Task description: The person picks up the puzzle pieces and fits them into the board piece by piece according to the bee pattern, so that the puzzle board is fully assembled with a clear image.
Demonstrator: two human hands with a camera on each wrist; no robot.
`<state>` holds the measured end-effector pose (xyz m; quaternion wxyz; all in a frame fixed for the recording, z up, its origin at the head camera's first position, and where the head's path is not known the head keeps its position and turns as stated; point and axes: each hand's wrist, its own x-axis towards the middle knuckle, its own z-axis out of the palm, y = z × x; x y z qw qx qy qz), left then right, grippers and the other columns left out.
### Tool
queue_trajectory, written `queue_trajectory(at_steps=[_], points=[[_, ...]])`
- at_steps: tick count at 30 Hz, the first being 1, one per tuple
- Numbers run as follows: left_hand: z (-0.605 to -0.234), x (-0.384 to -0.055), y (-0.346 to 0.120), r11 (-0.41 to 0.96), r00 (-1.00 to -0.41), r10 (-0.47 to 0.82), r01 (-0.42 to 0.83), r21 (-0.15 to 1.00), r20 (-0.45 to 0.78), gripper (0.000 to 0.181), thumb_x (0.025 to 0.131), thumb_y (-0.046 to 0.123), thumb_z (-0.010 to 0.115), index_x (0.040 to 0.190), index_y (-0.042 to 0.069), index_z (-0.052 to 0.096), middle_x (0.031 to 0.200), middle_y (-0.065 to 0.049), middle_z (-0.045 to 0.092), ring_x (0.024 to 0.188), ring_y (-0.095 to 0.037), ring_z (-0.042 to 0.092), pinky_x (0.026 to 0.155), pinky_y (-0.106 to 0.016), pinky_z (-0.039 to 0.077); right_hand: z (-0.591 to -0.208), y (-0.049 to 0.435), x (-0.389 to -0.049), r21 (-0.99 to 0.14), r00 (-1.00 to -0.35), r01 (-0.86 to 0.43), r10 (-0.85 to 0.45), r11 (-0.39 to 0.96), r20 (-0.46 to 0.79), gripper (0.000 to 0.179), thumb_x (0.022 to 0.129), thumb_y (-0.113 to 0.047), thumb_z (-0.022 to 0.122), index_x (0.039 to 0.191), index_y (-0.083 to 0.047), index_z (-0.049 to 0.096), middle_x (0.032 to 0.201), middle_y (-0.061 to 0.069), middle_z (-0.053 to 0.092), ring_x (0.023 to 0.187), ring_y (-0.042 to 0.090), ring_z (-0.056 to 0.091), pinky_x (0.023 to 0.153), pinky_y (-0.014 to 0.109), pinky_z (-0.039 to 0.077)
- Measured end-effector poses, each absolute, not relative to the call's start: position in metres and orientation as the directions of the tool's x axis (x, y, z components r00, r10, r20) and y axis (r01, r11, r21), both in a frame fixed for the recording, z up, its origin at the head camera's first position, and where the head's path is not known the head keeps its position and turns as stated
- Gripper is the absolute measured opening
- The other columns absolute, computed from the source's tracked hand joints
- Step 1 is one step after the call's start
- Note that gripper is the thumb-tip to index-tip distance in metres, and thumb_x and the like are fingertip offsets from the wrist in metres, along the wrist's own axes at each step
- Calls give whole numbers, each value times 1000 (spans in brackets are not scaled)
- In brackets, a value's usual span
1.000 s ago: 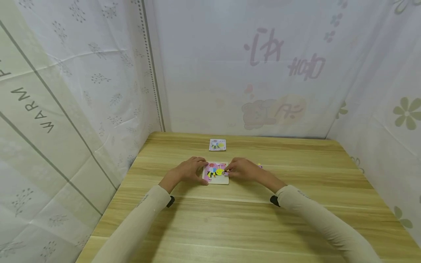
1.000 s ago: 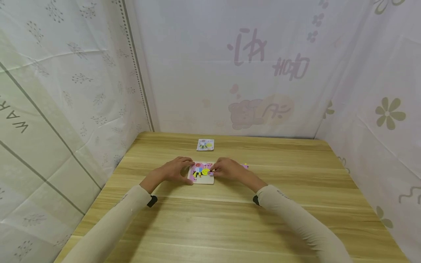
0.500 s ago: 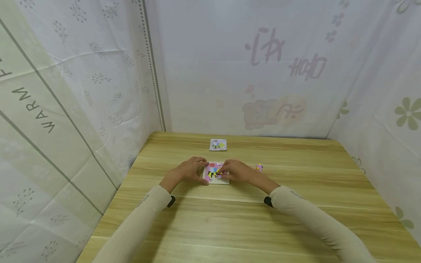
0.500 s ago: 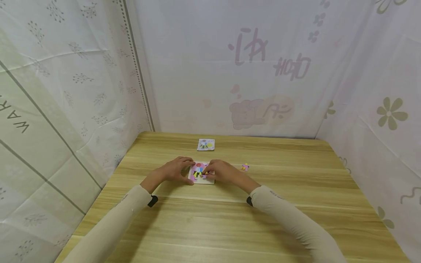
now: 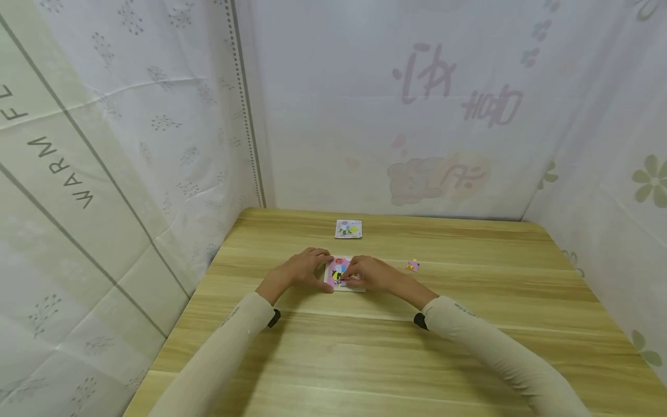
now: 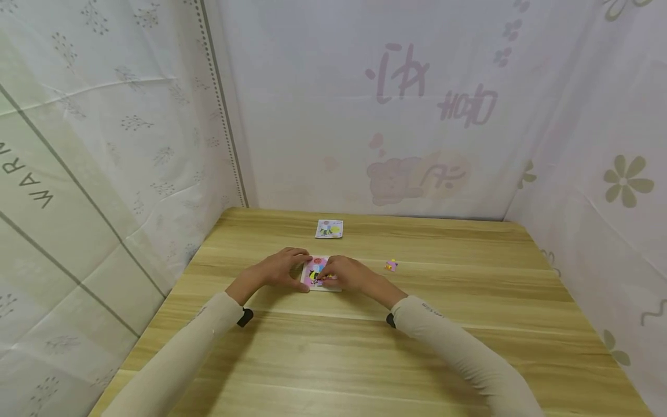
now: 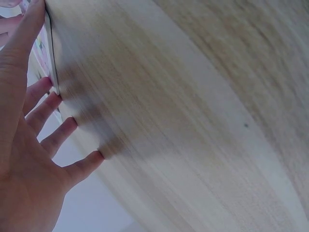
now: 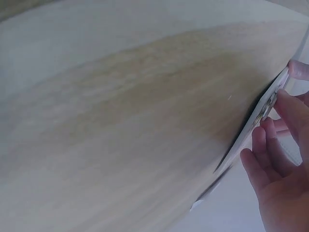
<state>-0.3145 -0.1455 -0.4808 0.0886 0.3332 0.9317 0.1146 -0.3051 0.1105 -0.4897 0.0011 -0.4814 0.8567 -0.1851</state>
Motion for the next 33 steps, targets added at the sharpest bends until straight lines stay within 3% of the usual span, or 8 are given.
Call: queue_trajectory(at_steps=[21, 33], points=[[-479, -314, -145, 757, -766, 634, 589, 281, -103, 93, 82, 59, 83, 153, 9, 51, 157, -12, 47, 149, -35, 37, 116, -56, 39, -492, 103, -305, -259, -527, -837, -838, 482, 141, 15, 99, -16, 73, 110, -11, 82, 104, 3, 73, 95, 13, 66, 84, 28, 57], [-479, -314, -145, 756, -764, 637, 594, 275, -103, 92, 82, 60, 83, 153, 9, 51, 157, -11, 47, 148, -35, 38, 116, -56, 40, -492, 103, -304, -284, -535, -829, -831, 482, 152, 15, 99, -14, 73, 111, -10, 81, 106, 4, 74, 98, 15, 67, 86, 30, 57]])
